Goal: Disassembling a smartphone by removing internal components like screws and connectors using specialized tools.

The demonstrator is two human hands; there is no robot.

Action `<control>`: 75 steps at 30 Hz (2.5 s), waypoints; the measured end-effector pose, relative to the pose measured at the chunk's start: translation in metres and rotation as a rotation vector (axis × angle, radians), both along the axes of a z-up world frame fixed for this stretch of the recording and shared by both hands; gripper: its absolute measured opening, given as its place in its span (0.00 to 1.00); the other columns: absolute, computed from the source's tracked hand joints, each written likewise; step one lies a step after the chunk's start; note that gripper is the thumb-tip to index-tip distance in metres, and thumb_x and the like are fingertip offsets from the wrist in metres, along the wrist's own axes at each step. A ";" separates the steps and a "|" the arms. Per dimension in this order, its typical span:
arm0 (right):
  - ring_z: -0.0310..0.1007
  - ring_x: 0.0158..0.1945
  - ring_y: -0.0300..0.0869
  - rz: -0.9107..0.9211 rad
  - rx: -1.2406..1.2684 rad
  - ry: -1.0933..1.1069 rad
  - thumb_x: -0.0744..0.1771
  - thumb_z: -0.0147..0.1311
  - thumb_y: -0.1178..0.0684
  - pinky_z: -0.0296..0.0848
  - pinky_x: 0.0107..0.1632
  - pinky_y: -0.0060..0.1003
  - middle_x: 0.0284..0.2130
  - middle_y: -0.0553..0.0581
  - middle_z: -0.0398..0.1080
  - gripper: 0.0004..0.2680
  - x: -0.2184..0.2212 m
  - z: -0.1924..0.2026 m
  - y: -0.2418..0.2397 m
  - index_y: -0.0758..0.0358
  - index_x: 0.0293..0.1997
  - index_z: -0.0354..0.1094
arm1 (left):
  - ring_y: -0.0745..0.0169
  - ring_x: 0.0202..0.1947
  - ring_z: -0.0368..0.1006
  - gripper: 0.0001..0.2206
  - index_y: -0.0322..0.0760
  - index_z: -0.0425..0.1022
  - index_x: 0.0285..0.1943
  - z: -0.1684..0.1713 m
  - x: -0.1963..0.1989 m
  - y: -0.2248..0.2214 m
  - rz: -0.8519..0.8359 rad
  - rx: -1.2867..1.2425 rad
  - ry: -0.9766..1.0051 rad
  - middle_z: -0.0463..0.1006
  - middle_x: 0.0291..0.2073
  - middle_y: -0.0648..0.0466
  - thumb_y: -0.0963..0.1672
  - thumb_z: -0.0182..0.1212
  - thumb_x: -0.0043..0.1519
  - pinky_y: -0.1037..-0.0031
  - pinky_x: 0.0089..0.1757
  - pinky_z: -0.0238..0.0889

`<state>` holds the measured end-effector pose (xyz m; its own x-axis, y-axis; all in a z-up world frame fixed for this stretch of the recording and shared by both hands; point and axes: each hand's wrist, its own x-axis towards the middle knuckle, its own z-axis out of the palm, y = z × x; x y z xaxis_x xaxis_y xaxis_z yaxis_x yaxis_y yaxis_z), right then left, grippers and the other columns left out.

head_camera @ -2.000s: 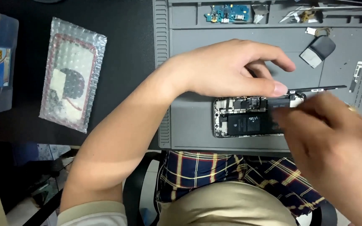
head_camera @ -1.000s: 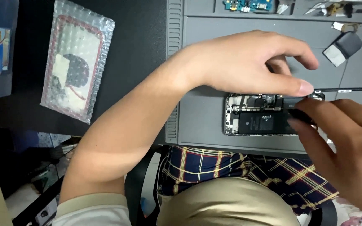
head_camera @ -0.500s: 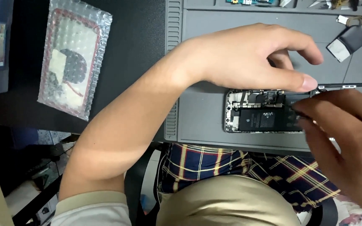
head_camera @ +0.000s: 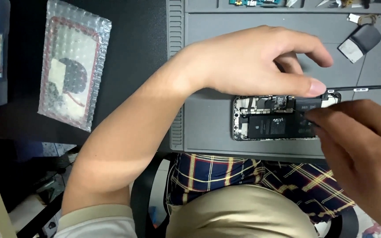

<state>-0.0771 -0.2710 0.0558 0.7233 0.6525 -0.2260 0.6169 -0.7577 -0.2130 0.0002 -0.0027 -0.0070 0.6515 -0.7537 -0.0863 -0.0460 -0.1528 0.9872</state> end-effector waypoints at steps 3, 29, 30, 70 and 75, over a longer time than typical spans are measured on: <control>0.80 0.43 0.55 -0.010 -0.019 -0.002 0.73 0.57 0.55 0.77 0.45 0.48 0.51 0.60 0.78 0.11 -0.001 0.000 0.000 0.57 0.63 0.76 | 0.79 0.50 0.89 0.23 0.48 0.73 0.64 0.002 0.000 0.000 -0.001 0.011 0.019 0.92 0.48 0.63 0.57 0.56 0.64 0.84 0.46 0.74; 0.62 0.65 0.54 -1.494 0.053 0.660 0.73 0.52 0.45 0.51 0.69 0.50 0.65 0.61 0.62 0.17 -0.095 -0.166 -0.188 0.56 0.71 0.63 | 0.69 0.57 0.87 0.21 0.43 0.70 0.68 0.007 -0.001 0.000 -0.014 -0.014 0.039 0.87 0.57 0.55 0.52 0.58 0.69 0.76 0.55 0.85; 0.63 0.64 0.59 -1.391 0.072 0.656 0.75 0.47 0.44 0.57 0.68 0.54 0.63 0.68 0.64 0.18 -0.088 -0.166 -0.198 0.59 0.73 0.61 | 0.68 0.57 0.87 0.22 0.42 0.70 0.69 0.008 -0.001 0.001 -0.014 -0.018 0.042 0.85 0.58 0.54 0.52 0.58 0.69 0.76 0.55 0.85; 0.54 0.18 0.48 -0.681 0.278 0.182 0.76 0.47 0.72 0.56 0.23 0.44 0.30 0.69 0.58 0.22 -0.031 -0.042 -0.075 0.75 0.85 0.57 | 0.70 0.48 0.91 0.22 0.49 0.70 0.69 0.013 0.000 0.002 -0.013 0.044 0.151 0.88 0.54 0.51 0.53 0.59 0.67 0.81 0.53 0.82; 0.67 0.33 0.55 -1.024 0.143 0.262 0.80 0.40 0.41 0.66 0.33 0.48 0.43 0.69 0.65 0.20 -0.073 -0.110 -0.172 0.70 0.73 0.58 | 0.70 0.49 0.91 0.22 0.50 0.70 0.70 0.012 0.000 0.001 -0.011 0.064 0.129 0.88 0.55 0.52 0.53 0.59 0.68 0.80 0.53 0.82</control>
